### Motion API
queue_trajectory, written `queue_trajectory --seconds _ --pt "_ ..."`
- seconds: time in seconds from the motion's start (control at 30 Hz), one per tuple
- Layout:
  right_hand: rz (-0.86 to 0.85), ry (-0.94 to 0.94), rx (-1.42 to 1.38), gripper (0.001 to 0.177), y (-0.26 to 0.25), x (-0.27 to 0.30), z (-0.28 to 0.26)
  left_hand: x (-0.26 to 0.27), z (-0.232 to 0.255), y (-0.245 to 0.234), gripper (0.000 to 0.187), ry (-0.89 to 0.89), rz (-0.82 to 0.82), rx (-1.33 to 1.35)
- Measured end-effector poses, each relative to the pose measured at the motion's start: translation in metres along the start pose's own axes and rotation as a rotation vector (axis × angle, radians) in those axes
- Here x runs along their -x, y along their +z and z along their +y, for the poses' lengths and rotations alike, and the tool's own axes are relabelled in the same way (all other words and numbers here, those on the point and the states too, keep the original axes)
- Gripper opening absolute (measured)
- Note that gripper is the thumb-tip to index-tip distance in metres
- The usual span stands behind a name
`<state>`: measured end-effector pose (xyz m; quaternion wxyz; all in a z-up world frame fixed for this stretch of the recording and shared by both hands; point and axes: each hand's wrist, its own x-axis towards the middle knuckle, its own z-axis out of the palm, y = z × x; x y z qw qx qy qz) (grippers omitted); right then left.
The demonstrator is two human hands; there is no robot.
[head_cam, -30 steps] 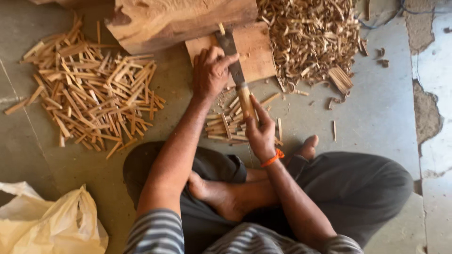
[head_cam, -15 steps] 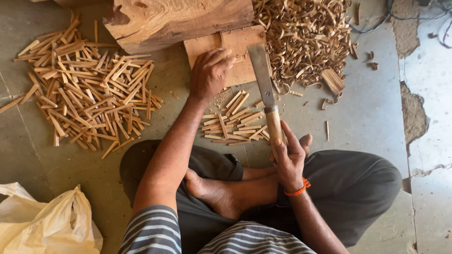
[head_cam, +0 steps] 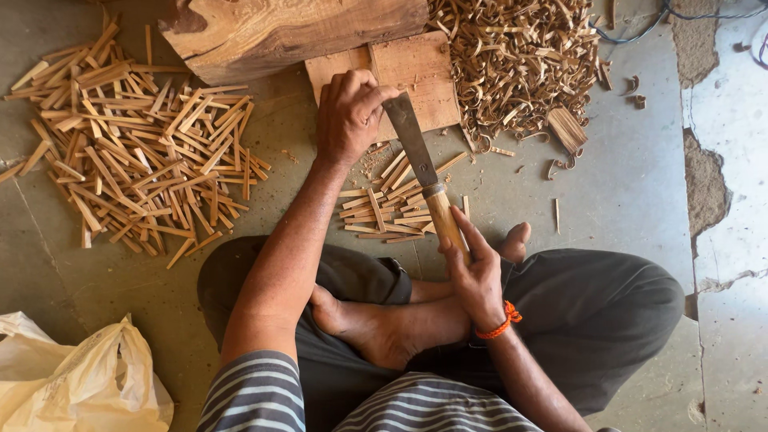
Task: The person sits on the floor and uses a chisel to carve small wooden sticks on a wooden block. They repeatedly pick up sticks, position them, and strike the chisel to shape the wood, creating a pile of finished pieces and wood shavings.
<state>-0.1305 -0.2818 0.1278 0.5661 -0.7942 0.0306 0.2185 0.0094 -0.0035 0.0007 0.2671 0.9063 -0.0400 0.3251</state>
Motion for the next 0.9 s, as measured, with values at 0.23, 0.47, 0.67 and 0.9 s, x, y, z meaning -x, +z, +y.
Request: queue_trajectory --seconds 0.23,0.47,0.67,0.9 --pt "0.031 -0.234 -0.009 0.053 0.032 -0.016 0.008 0.015 -0.008 0.019 0.021 -0.04 -0.073 -0.032" --pt "0.061 -0.056 -0.097 0.055 0.065 -0.079 -0.012 -0.006 -0.007 0.008 0.027 -0.035 -0.048 -0.044" --pt "0.053 -0.148 -0.502 0.062 0.032 -0.031 -0.014 -0.008 0.009 -0.011 0.031 0.031 0.038 0.015" --pt "0.067 -0.145 -0.255 0.061 -0.006 -0.008 0.015 0.004 -0.005 0.007 0.032 -0.097 -0.057 0.103"
